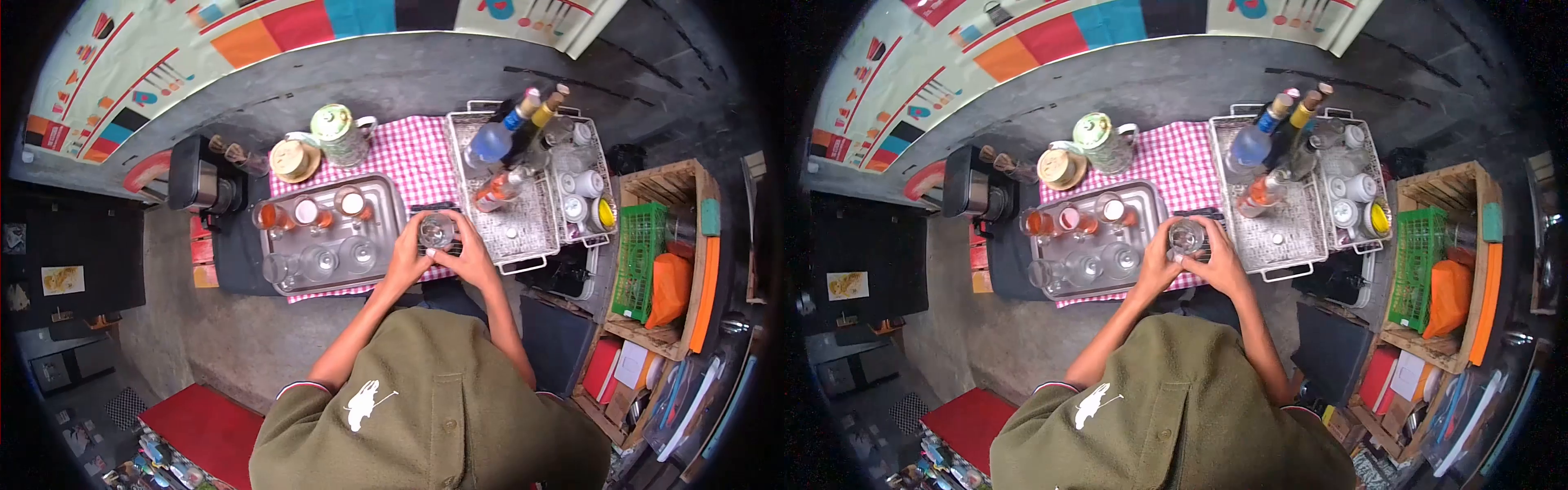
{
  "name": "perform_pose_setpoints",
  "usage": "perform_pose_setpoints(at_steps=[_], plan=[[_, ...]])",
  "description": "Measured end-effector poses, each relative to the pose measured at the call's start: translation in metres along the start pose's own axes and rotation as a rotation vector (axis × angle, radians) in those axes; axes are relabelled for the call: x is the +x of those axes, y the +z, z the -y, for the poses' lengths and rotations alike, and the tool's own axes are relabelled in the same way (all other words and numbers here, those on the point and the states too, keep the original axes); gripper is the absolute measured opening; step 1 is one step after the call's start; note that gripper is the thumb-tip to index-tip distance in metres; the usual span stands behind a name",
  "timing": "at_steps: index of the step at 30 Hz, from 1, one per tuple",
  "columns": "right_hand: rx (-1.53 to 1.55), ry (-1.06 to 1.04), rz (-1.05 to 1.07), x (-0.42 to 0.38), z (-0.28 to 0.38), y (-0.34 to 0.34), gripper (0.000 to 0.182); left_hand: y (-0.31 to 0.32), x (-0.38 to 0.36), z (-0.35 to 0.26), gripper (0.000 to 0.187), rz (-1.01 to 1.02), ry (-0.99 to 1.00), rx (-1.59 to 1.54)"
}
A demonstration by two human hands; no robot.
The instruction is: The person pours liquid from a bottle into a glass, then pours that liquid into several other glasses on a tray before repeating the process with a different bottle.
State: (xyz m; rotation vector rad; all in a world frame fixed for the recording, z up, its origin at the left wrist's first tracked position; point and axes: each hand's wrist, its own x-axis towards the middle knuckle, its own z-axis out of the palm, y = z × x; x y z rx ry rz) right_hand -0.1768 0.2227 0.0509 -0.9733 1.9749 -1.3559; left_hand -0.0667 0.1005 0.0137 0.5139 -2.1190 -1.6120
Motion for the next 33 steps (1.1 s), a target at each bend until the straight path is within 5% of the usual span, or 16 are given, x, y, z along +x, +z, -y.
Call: perform_pose_setpoints(at_steps=[8, 14, 22, 33], plan=[[0.203, 0.031, -0.199, -0.006, -0.057, -0.104, 0.032, 0.060, 0.030, 0.000, 0.065, -0.176, -0.005, -0.017], [-0.003, -0.034, -0.425, 0.013, -0.080, -0.141, 0.039, 0.077, 0.041, 0.000, 0.067, -0.225, -0.105, -0.147], [-0.151, -0.262, -0.287, 0.053, -0.109, -0.132, 0.062, 0.092, 0.051, -0.007, 0.069, -0.249, -0.187, -0.343], [-0.032, -0.284, -0.380, 0.082, -0.148, -0.100, 0.039, 0.094, 0.061, -0.003, 0.074, -0.320, -0.204, -0.366]])
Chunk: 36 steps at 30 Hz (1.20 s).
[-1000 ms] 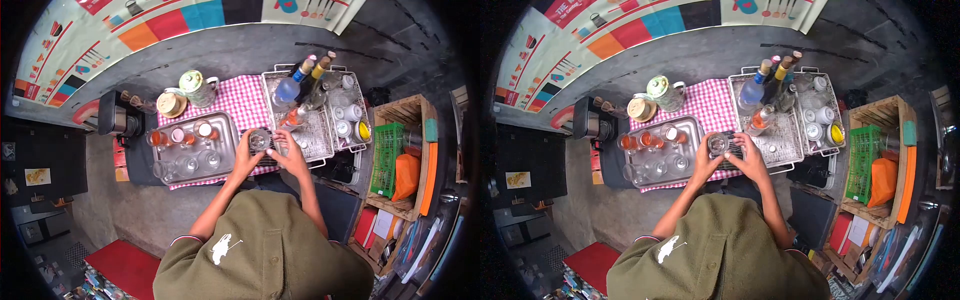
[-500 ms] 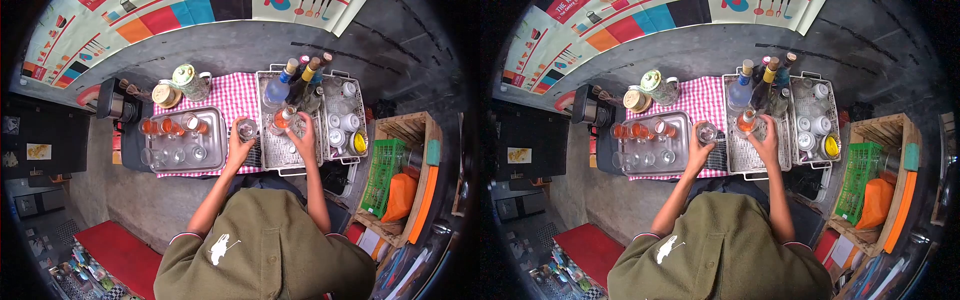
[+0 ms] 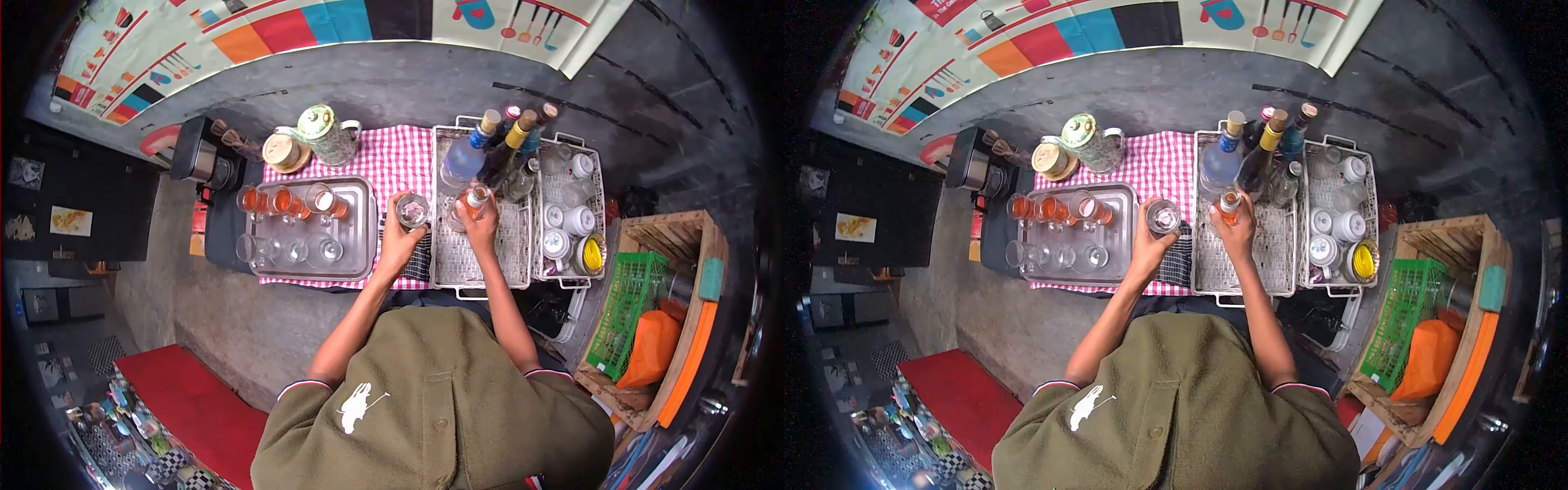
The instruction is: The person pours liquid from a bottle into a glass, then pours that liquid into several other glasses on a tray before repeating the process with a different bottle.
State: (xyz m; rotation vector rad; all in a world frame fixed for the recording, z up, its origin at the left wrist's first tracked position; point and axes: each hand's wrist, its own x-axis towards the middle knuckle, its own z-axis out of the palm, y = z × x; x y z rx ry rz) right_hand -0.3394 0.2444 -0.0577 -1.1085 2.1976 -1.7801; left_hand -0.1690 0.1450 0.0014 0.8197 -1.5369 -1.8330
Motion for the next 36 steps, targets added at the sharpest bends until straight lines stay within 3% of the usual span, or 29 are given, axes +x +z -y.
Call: perform_pose_setpoints(at_steps=[6, 14, 22, 25, 30, 36], plan=[[0.067, -0.022, -0.065, 0.004, -0.001, 0.008, 0.021, 0.004, 0.003, -0.005, 0.070, -0.056, -0.008, 0.007], [0.162, -0.095, -0.055, 0.012, -0.008, -0.006, 0.017, 0.008, -0.001, -0.002, 0.070, -0.073, 0.010, -0.005], [0.144, -0.032, 0.209, 0.035, 0.036, -0.036, 0.023, 0.007, -0.002, 0.006, 0.071, -0.061, -0.017, -0.052], [0.181, 0.079, 0.267, 0.038, 0.048, -0.045, 0.024, 0.006, -0.002, 0.015, 0.072, -0.059, -0.020, -0.037], [0.010, 0.079, 0.413, 0.050, 0.086, -0.057, 0.026, 0.009, -0.006, 0.006, 0.072, -0.070, -0.015, 0.018], [0.085, 0.306, 0.650, 0.054, 0.110, -0.068, 0.029, 0.011, -0.008, -0.002, 0.073, -0.055, -0.055, -0.083]])
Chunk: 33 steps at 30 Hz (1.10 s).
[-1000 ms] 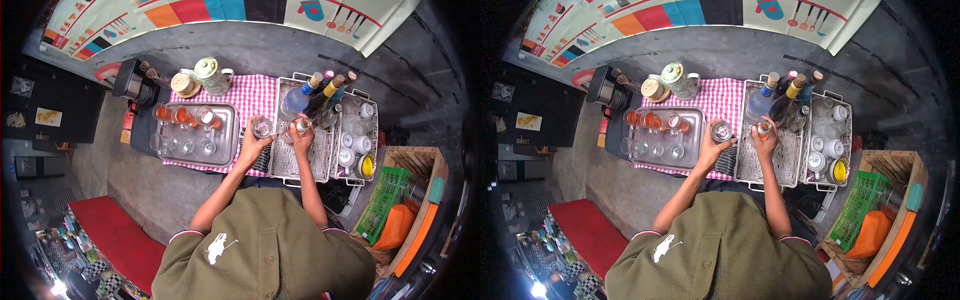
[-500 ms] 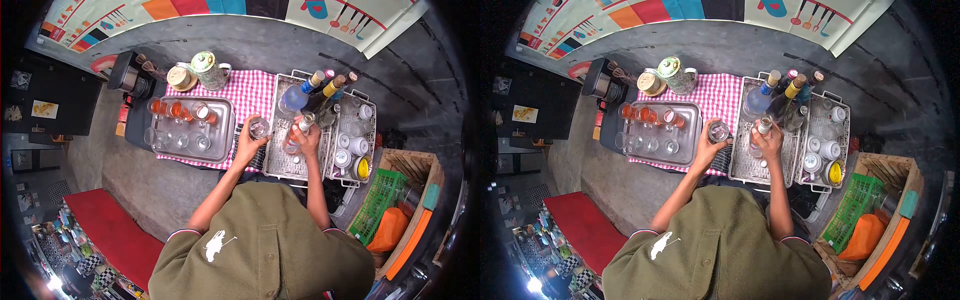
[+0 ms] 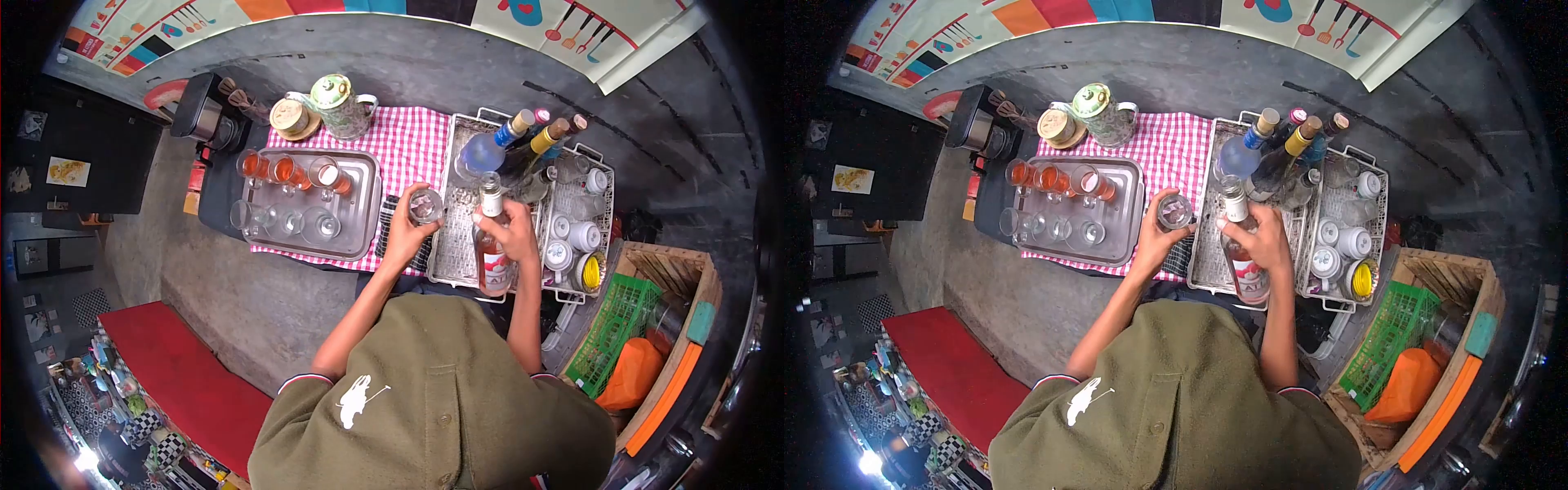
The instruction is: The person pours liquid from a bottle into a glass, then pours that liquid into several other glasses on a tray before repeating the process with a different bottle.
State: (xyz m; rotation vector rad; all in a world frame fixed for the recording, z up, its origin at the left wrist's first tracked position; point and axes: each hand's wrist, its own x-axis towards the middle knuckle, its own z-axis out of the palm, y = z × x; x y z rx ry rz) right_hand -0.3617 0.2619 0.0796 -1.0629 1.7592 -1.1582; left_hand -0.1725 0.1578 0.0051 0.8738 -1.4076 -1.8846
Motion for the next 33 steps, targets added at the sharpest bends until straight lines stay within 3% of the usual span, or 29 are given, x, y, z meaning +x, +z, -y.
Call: perform_pose_setpoints(at_steps=[6, 9, 14, 17, 23, 26, 29, 33], plan=[[-0.133, 0.025, 0.075, -0.009, 0.015, 0.004, 0.036, 0.003, -0.002, 0.005, 0.070, 0.016, 0.012, 0.009], [-0.216, 0.102, 0.189, -0.010, 0.019, 0.002, 0.038, 0.003, -0.004, 0.010, 0.072, 0.018, 0.029, 0.102], [-0.238, 0.045, 0.351, -0.010, 0.017, 0.004, 0.041, 0.004, -0.004, 0.023, 0.074, 0.032, 0.027, 0.075], [-0.251, 0.149, 0.449, -0.007, 0.008, 0.005, 0.043, 0.003, -0.005, 0.029, 0.073, 0.049, 0.031, 0.093], [-0.239, 0.232, 0.487, -0.009, 0.014, 0.006, 0.043, 0.007, -0.010, 0.027, 0.072, 0.041, 0.105, 0.192], [-0.195, 0.407, 0.517, -0.009, 0.021, 0.009, 0.043, 0.007, -0.012, 0.028, 0.072, 0.034, 0.108, 0.204], [-0.228, 0.414, 0.553, -0.008, 0.004, 0.009, 0.056, 0.009, -0.013, 0.027, 0.071, 0.032, 0.100, 0.200], [-0.223, 0.472, 0.566, -0.009, 0.005, 0.011, 0.059, 0.010, -0.018, 0.019, 0.071, 0.016, 0.148, 0.275]])
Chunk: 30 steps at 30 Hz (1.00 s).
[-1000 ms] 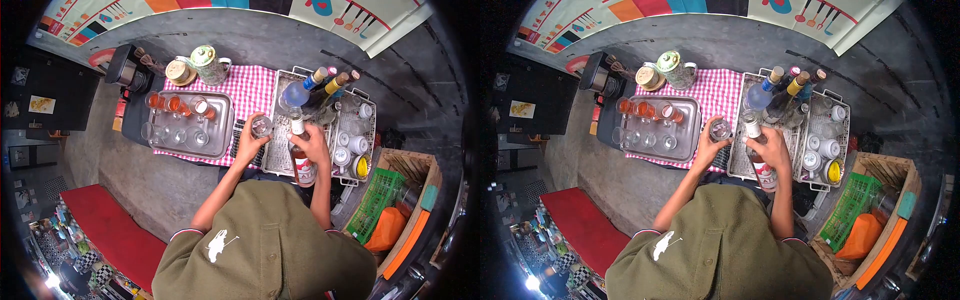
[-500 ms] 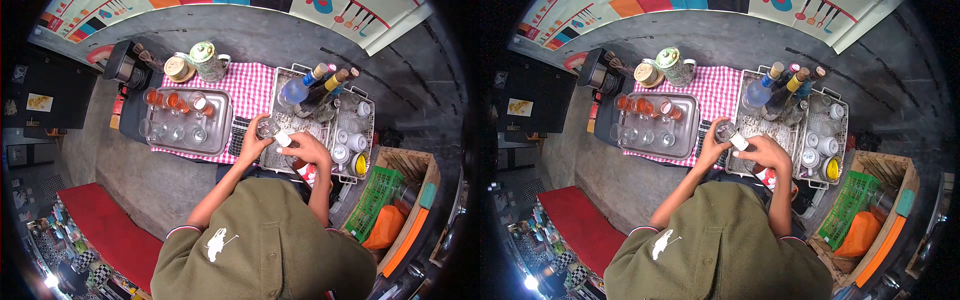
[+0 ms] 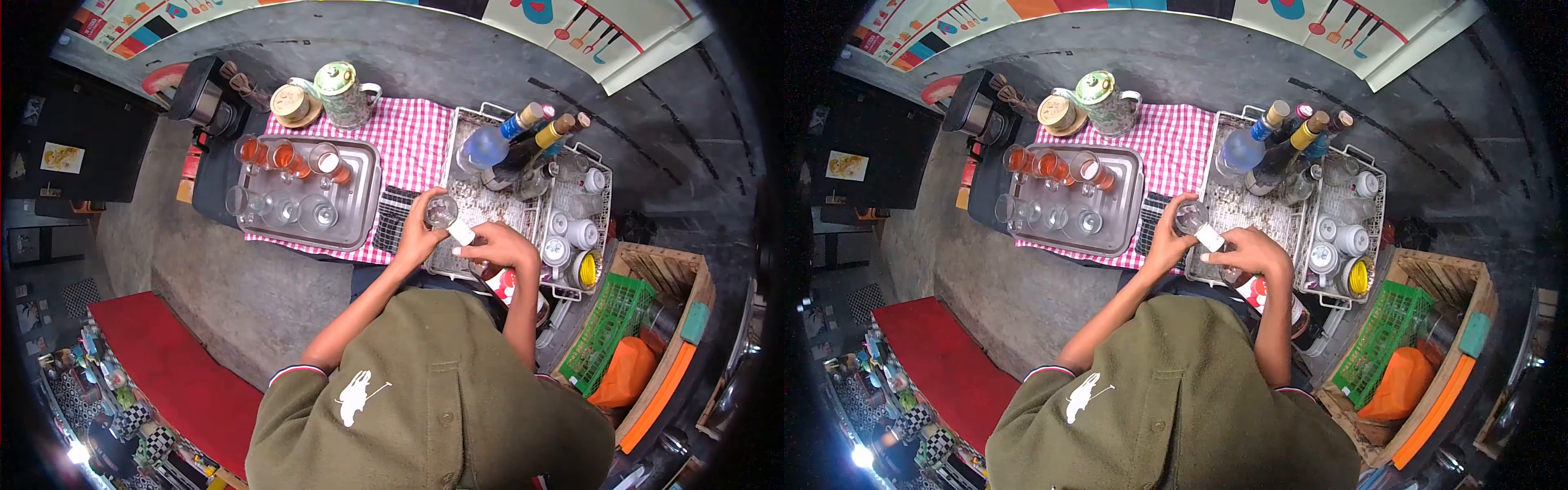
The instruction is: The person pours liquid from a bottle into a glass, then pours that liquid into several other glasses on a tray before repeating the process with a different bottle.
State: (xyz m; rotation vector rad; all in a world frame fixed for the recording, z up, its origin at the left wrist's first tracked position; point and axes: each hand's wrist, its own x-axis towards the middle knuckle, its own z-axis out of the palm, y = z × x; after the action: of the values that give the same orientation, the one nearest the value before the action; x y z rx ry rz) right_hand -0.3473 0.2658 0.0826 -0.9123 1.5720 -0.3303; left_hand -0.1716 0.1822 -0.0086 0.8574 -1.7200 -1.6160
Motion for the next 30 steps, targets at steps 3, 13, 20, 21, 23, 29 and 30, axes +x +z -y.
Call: perform_pose_setpoints(at_steps=[3, 13, 20, 21, 23, 29, 30], plan=[[-0.029, 0.001, -0.016, 0.004, -0.007, 0.000, 0.057, 0.001, 0.000, 0.002, 0.071, -0.006, 0.022, -0.029], [-0.204, -0.001, 0.004, 0.009, -0.013, -0.002, 0.059, 0.002, -0.001, -0.004, 0.069, 0.020, -0.001, -0.006], [-0.139, 0.070, 0.040, 0.004, -0.007, -0.002, 0.065, 0.003, -0.002, -0.002, 0.069, 0.029, -0.035, -0.017], [-0.173, 0.043, 0.032, 0.006, -0.009, -0.002, 0.064, 0.003, -0.002, -0.003, 0.069, 0.030, -0.038, -0.013], [-0.242, -0.009, 0.019, 0.012, -0.016, -0.003, 0.064, 0.003, -0.002, -0.003, 0.068, 0.028, -0.028, -0.011], [-0.154, 0.097, 0.049, 0.010, -0.007, -0.003, 0.064, 0.003, -0.001, 0.002, 0.067, 0.013, 0.003, -0.016], [-0.153, 0.098, 0.048, 0.010, -0.007, -0.003, 0.064, 0.003, -0.001, 0.002, 0.067, 0.008, 0.004, -0.018]])
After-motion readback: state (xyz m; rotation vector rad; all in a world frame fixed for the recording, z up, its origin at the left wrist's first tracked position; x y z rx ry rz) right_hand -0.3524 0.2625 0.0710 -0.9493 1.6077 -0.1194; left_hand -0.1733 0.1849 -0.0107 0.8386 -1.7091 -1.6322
